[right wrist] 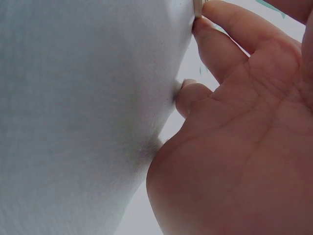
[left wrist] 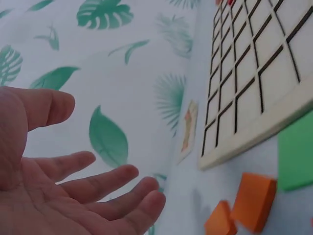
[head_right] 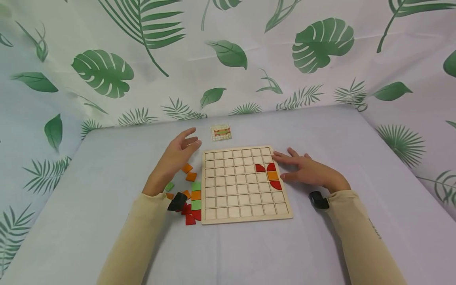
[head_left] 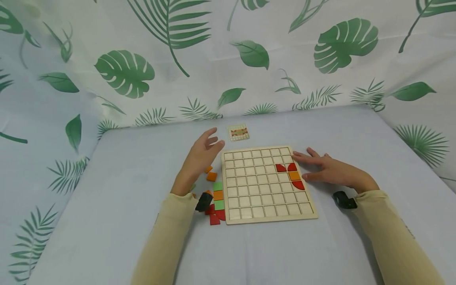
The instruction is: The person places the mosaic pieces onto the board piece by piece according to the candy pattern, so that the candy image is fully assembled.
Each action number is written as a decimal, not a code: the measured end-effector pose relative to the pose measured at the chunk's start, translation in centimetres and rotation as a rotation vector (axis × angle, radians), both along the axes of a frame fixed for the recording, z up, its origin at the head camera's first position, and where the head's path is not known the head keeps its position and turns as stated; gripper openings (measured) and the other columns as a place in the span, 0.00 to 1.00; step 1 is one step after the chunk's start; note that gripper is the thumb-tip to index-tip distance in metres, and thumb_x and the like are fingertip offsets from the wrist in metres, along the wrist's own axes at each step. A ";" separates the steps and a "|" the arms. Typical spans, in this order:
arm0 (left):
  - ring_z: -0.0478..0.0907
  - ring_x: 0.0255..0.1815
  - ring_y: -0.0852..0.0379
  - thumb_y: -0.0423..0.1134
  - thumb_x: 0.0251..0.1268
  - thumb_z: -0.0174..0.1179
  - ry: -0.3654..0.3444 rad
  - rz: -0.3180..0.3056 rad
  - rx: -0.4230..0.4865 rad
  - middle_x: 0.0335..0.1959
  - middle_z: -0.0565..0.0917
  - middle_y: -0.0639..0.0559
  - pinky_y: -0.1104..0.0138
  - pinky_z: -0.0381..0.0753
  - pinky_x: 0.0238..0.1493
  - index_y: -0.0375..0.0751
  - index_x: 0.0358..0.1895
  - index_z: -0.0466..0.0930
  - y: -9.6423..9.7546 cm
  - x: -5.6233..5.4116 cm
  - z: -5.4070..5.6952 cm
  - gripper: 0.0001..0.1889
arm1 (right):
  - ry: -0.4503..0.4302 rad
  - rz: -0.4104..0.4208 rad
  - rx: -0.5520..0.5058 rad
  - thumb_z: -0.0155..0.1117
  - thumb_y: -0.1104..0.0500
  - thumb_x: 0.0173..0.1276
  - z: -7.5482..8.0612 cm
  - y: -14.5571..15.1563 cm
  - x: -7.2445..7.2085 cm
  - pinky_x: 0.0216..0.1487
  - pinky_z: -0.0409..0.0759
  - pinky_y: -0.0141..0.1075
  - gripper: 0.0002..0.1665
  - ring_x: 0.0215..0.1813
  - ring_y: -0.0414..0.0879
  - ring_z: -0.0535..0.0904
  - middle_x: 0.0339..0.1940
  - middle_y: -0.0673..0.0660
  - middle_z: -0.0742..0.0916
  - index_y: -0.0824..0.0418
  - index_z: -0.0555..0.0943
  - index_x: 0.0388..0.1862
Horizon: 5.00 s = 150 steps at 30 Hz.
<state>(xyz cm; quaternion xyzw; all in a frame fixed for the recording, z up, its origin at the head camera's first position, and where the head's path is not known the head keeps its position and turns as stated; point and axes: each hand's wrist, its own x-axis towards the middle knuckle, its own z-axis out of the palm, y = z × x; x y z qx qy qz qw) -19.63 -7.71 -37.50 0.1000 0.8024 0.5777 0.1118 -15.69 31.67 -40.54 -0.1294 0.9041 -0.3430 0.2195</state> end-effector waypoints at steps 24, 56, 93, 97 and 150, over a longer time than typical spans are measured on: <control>0.74 0.60 0.39 0.43 0.74 0.67 -0.075 -0.188 -0.636 0.60 0.79 0.36 0.46 0.76 0.64 0.32 0.62 0.79 -7.9 -1.6 -0.9 0.21 | 0.010 0.003 -0.005 0.73 0.54 0.74 -0.1 0.2 0.0 0.75 0.24 0.74 0.46 0.87 0.69 0.32 0.89 0.64 0.56 0.60 0.64 0.85; 0.83 0.31 0.48 0.35 0.77 0.66 0.016 0.006 -0.211 0.42 0.82 0.41 0.57 0.85 0.43 0.34 0.53 0.81 -5.5 -1.6 -1.8 0.10 | -0.014 -0.019 0.019 0.72 0.53 0.74 0.0 0.0 0.0 0.73 0.29 0.79 0.47 0.86 0.73 0.31 0.89 0.69 0.51 0.58 0.63 0.86; 0.88 0.50 0.32 0.26 0.79 0.57 -0.072 -0.190 0.409 0.52 0.89 0.36 0.51 0.86 0.58 0.27 0.60 0.83 6.7 0.4 -0.6 0.13 | 0.001 -0.009 0.010 0.73 0.52 0.74 -0.4 -0.2 -0.2 0.75 0.26 0.75 0.46 0.87 0.68 0.33 0.89 0.61 0.58 0.58 0.65 0.86; 0.84 0.54 0.26 0.27 0.78 0.61 -0.050 -0.194 0.392 0.48 0.90 0.37 0.50 0.85 0.60 0.27 0.59 0.84 7.9 0.5 -0.4 0.12 | -0.010 -0.008 0.002 0.73 0.52 0.74 -0.4 -0.5 -0.3 0.75 0.25 0.74 0.46 0.87 0.68 0.32 0.89 0.61 0.57 0.57 0.64 0.86; 0.80 0.20 0.62 0.28 0.74 0.65 0.015 -0.178 -0.120 0.22 0.85 0.53 0.73 0.75 0.26 0.33 0.41 0.89 14.6 3.4 -3.2 0.04 | 0.006 -0.001 0.000 0.73 0.55 0.74 -0.2 0.4 -0.4 0.75 0.25 0.74 0.46 0.87 0.68 0.34 0.89 0.63 0.57 0.58 0.64 0.86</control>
